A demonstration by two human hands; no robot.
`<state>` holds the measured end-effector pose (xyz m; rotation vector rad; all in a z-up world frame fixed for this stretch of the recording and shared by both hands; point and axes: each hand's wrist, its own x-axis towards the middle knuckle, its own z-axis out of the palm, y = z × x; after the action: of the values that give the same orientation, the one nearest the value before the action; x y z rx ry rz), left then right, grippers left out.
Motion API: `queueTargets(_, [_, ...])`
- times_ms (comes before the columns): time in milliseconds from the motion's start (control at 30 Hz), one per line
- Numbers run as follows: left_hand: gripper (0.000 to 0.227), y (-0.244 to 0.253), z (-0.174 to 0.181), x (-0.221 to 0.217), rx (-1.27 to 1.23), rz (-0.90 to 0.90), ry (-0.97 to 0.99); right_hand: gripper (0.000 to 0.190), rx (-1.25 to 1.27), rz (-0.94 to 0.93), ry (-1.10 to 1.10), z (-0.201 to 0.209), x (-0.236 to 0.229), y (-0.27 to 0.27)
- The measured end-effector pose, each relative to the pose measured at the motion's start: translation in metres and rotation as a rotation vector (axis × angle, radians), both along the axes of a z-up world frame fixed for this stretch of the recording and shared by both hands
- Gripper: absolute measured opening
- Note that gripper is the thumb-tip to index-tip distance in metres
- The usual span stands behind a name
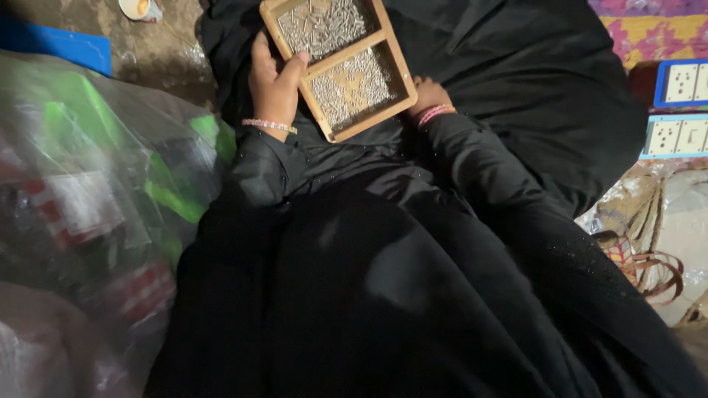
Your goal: The person sits on the floor and assembles electrical socket plates by inserting small metal fasteners into the back of the plates using both hands. The person handles multiple blue and white socket plates and a wooden box containing fasteners.
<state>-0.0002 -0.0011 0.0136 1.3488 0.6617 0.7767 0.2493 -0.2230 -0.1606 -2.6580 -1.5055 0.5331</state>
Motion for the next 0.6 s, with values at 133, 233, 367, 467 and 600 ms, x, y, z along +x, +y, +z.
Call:
queueTargets(133, [0.06,0.001,-0.001,0.0,0.032,0.002,0.01,0.041,-0.085,-0.001,-0.003,-0.014,0.009,0.0])
queueTargets(233, [0.059,0.001,-0.002,0.001,0.028,-0.004,-0.018,0.043,-0.098,-0.176,0.083,-0.014,0.017,-0.001])
queueTargets(367, [0.056,0.001,-0.009,-0.001,0.031,0.0,-0.045,0.027,0.082,0.008,0.064,0.013,0.034,-0.006])
queueTargets(467, [0.056,0.001,-0.013,0.003,0.017,-0.022,-0.096,0.017,0.532,-0.444,0.312,0.067,0.04,-0.01])
queueTargets(600, [0.059,0.0,-0.013,0.005,0.045,-0.006,-0.097,0.015,1.105,-0.277,0.717,0.168,0.02,0.005])
